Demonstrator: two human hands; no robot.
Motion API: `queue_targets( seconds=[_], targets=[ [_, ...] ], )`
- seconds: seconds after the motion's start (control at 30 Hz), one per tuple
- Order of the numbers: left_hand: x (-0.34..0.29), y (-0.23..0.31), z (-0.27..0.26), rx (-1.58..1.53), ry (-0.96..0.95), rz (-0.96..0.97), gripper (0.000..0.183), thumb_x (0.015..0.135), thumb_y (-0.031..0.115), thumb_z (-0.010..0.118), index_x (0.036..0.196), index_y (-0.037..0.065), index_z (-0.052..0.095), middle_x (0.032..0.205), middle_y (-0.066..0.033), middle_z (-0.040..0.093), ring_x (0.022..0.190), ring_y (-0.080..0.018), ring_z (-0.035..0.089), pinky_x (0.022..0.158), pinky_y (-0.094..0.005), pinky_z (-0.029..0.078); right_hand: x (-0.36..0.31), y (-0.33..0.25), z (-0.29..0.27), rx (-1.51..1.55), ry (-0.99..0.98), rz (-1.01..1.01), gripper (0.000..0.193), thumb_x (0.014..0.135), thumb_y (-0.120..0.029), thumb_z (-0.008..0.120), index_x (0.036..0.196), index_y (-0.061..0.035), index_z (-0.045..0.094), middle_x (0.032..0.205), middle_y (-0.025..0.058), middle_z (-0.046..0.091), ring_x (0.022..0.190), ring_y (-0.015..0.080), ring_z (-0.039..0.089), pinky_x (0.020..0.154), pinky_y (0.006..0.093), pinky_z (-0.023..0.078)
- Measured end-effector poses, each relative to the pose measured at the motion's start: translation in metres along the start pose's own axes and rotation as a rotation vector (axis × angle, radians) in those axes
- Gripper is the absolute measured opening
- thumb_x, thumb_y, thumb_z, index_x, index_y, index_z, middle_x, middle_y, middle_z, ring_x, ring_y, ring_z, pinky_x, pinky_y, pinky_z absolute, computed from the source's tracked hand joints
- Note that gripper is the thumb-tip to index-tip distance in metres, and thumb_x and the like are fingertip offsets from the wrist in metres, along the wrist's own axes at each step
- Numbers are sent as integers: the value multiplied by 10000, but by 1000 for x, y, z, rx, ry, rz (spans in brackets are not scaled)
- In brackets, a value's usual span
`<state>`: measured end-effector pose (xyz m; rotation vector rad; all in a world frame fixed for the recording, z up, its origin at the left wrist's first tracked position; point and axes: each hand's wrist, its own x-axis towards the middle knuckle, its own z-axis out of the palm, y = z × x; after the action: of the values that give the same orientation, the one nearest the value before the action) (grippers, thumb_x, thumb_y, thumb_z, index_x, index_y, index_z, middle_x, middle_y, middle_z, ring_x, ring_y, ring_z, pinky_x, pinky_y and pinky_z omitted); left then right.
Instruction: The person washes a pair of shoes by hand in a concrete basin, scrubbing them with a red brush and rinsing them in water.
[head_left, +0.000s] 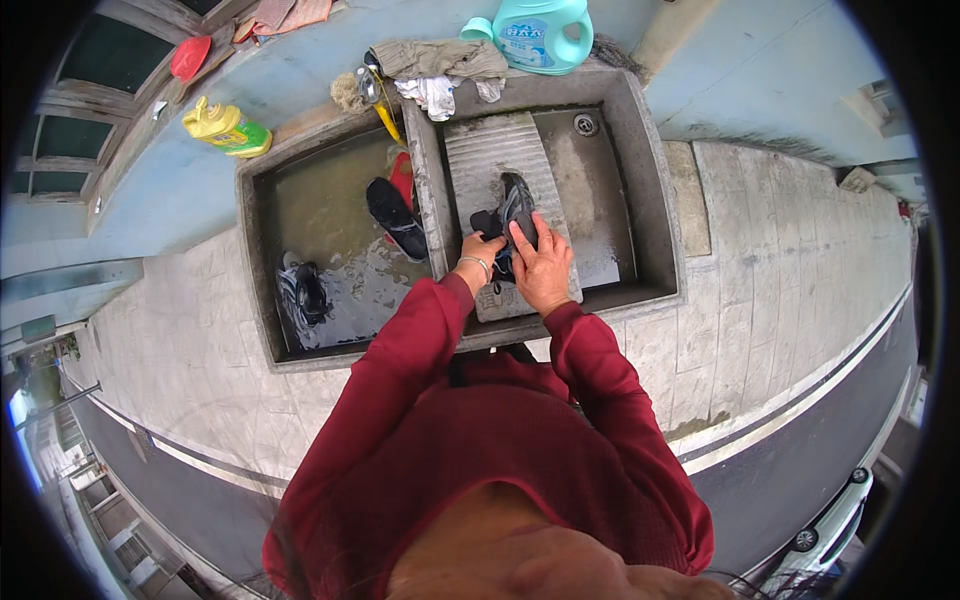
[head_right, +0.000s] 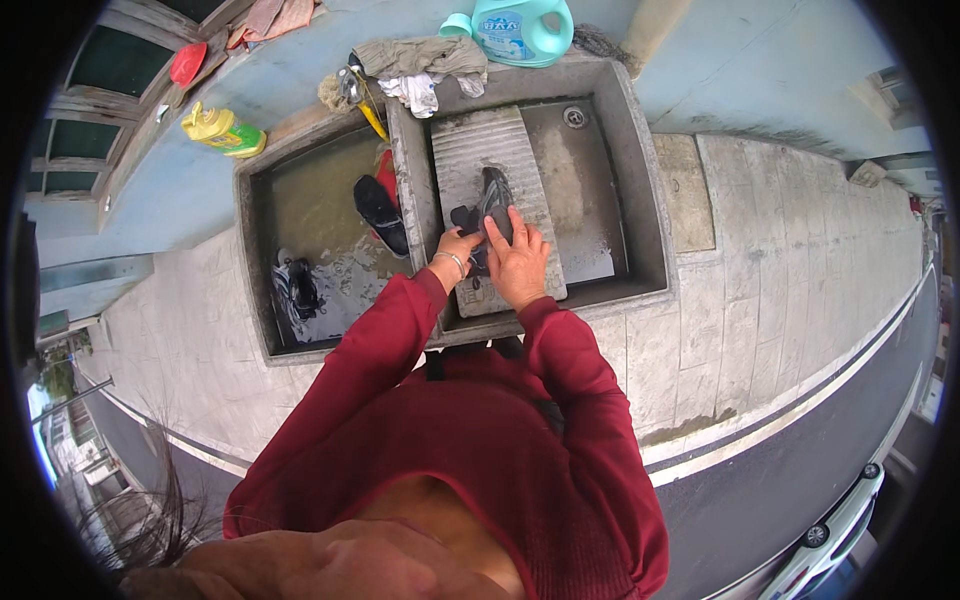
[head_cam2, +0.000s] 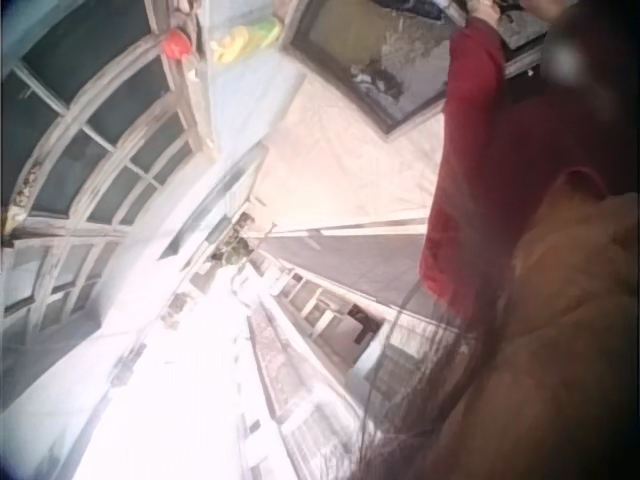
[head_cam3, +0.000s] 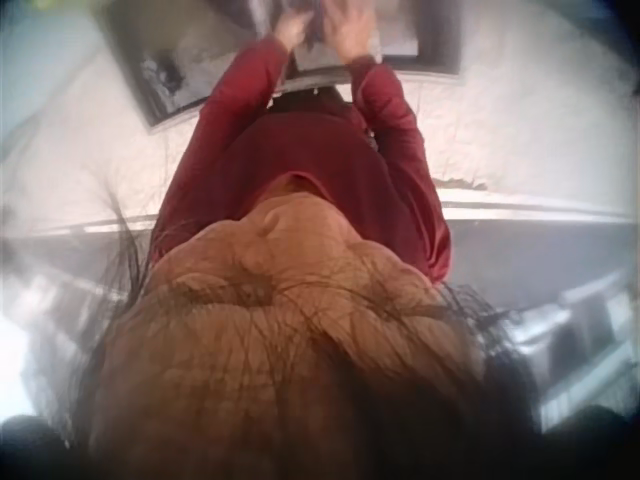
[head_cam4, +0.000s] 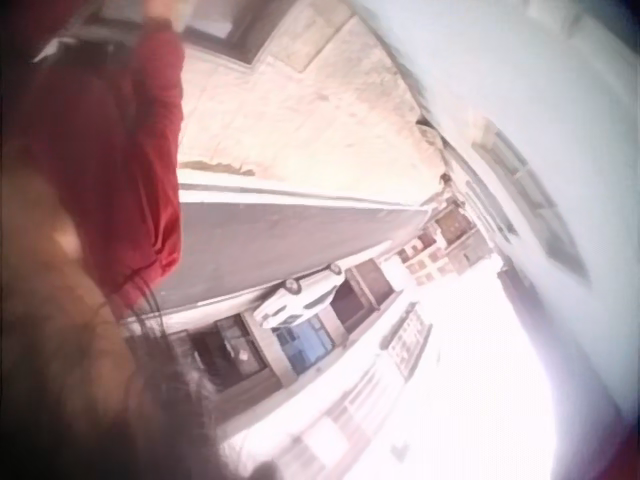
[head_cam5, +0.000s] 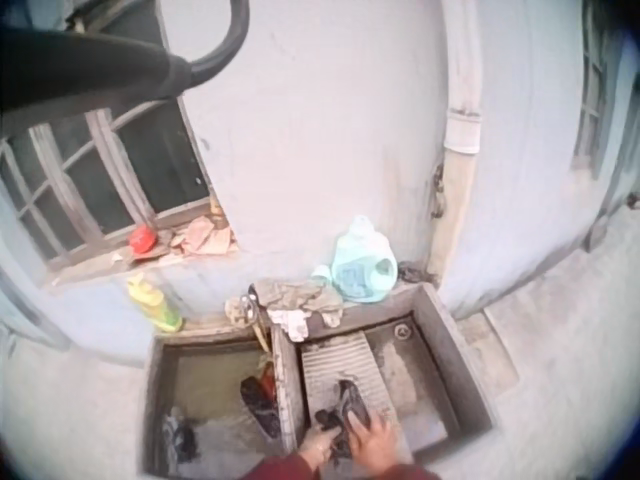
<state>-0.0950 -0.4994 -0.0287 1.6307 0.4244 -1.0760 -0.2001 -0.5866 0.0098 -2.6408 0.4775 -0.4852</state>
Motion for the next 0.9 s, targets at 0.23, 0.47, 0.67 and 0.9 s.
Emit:
queue_targets(
  seconds=[0.23,0.47,0.67,0.9],
  targets=[
    [16,-8,54,484,87,689,276,712,100,641,913,-55,532,793,-151,612,723,-204,572,662,-319,438,89,64,23,-322,-53,270,363,770,-226,547,1133,-204,553,1270,17,427,1011,302,448,803,428,374],
    [43,-25,59,348,175,629,270,698,120,644,896,-35,547,827,-224,604,802,-368,587,701,-377,452,8,43,4,-66,-39,118,415,770,-167,572,1183,-179,531,1269,50,425,990,321,451,838,426,376],
    [30,-28,80,457,195,734,311,716,50,626,983,-80,533,901,-182,612,806,-233,589,747,-281,440,102,101,30,-215,-90,231,360,793,-222,532,1150,-175,536,1246,31,443,994,321,458,800,445,395],
    [34,-34,81,324,231,720,275,701,74,638,917,-62,536,763,-203,586,681,-292,577,631,-329,441,-2,100,1,191,-156,1,467,748,-152,587,1208,-147,507,1323,85,345,978,334,421,829,433,357]
  ],
)
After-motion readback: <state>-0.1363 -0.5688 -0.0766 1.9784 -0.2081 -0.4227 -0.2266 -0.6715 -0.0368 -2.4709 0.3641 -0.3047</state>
